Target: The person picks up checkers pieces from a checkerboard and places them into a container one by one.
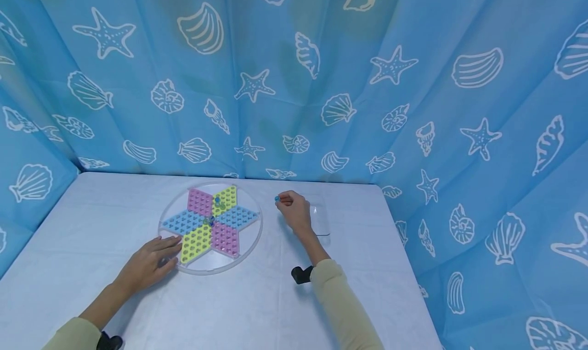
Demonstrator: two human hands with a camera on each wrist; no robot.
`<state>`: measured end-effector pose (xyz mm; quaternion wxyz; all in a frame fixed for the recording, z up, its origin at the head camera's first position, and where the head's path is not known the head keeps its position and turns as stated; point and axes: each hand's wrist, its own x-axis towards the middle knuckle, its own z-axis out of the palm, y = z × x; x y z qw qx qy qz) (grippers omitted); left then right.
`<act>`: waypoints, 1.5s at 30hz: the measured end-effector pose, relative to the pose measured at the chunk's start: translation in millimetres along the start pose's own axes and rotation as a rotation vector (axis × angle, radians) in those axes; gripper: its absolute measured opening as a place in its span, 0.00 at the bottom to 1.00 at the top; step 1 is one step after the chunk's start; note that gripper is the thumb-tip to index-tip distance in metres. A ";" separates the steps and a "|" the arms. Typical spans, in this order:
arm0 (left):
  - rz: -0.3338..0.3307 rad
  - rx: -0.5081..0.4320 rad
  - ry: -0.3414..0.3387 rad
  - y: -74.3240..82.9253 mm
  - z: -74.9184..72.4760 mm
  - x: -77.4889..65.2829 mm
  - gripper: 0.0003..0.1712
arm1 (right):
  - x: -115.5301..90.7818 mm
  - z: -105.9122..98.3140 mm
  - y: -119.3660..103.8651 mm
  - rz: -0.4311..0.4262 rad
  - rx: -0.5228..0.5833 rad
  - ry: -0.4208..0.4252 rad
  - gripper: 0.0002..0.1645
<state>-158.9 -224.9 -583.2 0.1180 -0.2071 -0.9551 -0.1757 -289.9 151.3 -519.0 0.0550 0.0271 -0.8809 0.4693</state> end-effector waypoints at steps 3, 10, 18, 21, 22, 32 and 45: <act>-0.008 0.002 -0.010 0.4 -0.4 -0.3 0.21 | 2.4 -6.0 4.7 0.021 0.001 0.016 0.10; -0.018 0.010 -0.026 2.2 -1.1 0.0 0.21 | 3.8 -19.4 17.4 0.074 0.018 0.023 0.11; -0.016 -0.003 -0.028 5.1 -5.6 0.2 0.20 | 6.3 -28.5 31.2 0.118 -0.030 0.012 0.12; -0.013 -0.006 -0.040 5.5 -5.9 0.4 0.21 | 7.8 -31.4 34.2 0.131 -0.053 -0.013 0.12; -0.012 -0.005 -0.040 5.5 -6.1 0.4 0.21 | 8.4 -32.1 34.8 0.136 -0.059 -0.028 0.11; -0.014 0.003 -0.029 4.7 -5.3 0.4 0.21 | 13.1 -34.0 41.3 0.181 -0.173 -0.137 0.09; -0.013 -0.002 -0.034 5.0 -6.0 1.0 0.21 | 18.7 -33.0 54.5 0.220 -0.244 -0.160 0.10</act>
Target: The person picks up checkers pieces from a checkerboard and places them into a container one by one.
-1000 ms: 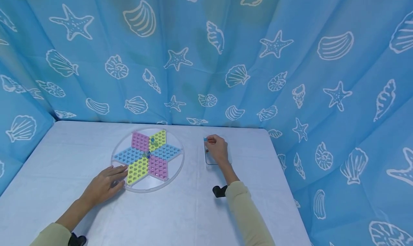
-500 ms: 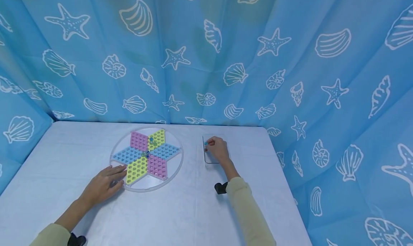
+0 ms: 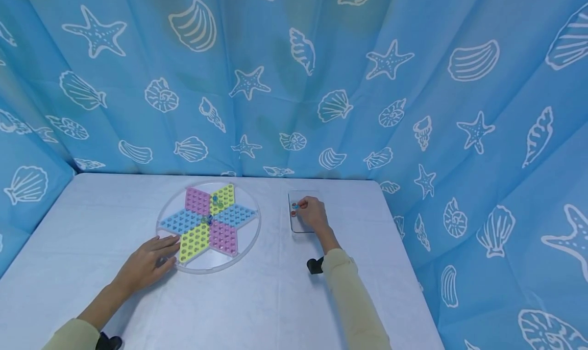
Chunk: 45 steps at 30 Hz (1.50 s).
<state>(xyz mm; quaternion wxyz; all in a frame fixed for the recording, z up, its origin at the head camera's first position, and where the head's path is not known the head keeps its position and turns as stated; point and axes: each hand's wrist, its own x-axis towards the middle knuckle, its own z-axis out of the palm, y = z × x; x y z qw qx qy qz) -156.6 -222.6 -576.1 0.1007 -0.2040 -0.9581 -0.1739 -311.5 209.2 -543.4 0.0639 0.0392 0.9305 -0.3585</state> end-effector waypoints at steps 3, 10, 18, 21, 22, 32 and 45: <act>-0.013 0.009 -0.008 -0.2 0.5 -0.7 0.21 | 1.4 0.9 0.1 0.006 -0.012 -0.013 0.10; -0.020 0.021 -0.017 -0.6 0.1 -1.5 0.21 | 2.3 2.2 -0.6 0.005 -0.041 -0.020 0.10; -0.032 0.020 -0.020 0.0 -1.8 -1.7 0.21 | 1.7 2.2 -4.8 -0.018 -0.043 -0.008 0.09; -0.038 0.013 -0.018 0.5 -1.9 -2.0 0.21 | 1.9 2.5 -5.5 -0.025 -0.045 -0.005 0.10; -0.039 0.012 -0.017 0.7 -1.9 -2.2 0.21 | 2.0 2.7 -5.6 -0.025 -0.046 -0.005 0.10; -0.056 0.020 -0.005 0.4 1.0 -4.7 0.22 | 1.7 4.1 -8.7 0.012 -0.067 -0.030 0.10; -0.003 0.013 0.020 -2.7 4.1 -1.9 0.22 | 2.2 4.0 -2.4 0.019 -0.058 -0.044 0.11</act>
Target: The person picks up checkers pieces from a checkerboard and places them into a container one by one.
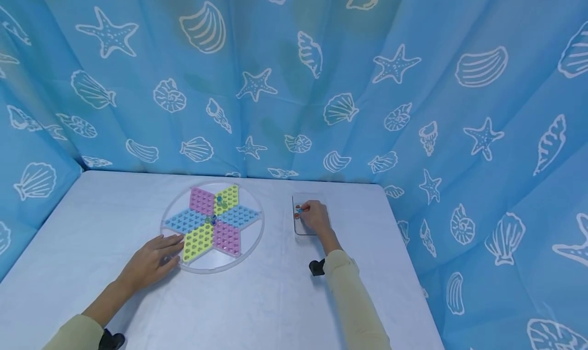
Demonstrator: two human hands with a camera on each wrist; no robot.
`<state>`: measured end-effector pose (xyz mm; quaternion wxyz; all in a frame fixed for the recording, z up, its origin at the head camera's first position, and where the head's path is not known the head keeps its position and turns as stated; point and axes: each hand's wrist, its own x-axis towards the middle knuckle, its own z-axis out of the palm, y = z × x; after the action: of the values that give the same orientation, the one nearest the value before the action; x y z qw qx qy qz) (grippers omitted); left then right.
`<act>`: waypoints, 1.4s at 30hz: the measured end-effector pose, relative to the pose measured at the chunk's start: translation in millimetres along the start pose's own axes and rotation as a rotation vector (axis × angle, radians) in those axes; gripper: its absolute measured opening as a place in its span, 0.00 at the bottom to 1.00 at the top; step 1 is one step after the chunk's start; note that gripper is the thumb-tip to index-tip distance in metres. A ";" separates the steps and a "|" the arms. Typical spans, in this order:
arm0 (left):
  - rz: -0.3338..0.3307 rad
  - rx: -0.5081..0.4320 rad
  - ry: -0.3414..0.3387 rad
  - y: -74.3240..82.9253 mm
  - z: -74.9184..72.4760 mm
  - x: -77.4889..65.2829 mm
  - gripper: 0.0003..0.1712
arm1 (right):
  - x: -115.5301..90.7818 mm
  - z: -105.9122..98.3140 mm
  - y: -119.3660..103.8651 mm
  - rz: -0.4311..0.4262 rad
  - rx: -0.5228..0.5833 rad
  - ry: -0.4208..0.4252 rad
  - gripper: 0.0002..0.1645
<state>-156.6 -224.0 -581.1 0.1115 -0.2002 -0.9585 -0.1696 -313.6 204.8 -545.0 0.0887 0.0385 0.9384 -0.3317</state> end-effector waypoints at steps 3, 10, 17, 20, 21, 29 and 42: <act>-0.002 0.003 0.004 -0.1 -0.4 0.0 0.21 | 0.9 -0.3 -0.6 -0.012 0.003 0.001 0.11; -0.006 -0.005 0.002 0.3 -1.0 -0.6 0.21 | 1.7 1.3 -0.8 -0.010 -0.010 0.006 0.11; 0.004 -0.016 0.016 0.4 0.0 -0.6 0.21 | 1.0 0.8 0.2 -0.023 -0.006 0.013 0.11; 0.005 -0.018 0.013 0.1 0.8 -0.2 0.21 | 0.6 0.2 0.6 -0.017 -0.005 0.015 0.11; 0.005 -0.015 0.012 -0.1 0.9 -0.2 0.21 | 0.4 -0.2 0.6 -0.018 -0.005 0.014 0.11; -0.003 -0.006 -0.005 -0.7 0.6 0.2 0.21 | -0.6 -4.8 -1.7 -0.047 0.007 0.013 0.13; -0.004 -0.009 -0.004 -1.5 0.8 0.1 0.21 | -11.7 -8.2 -27.4 -0.155 0.052 0.080 0.12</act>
<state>-157.4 -225.0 -582.3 0.1085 -0.1992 -0.9583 -0.1739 -306.9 188.5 -519.7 0.0242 -0.0186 0.9324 -0.3601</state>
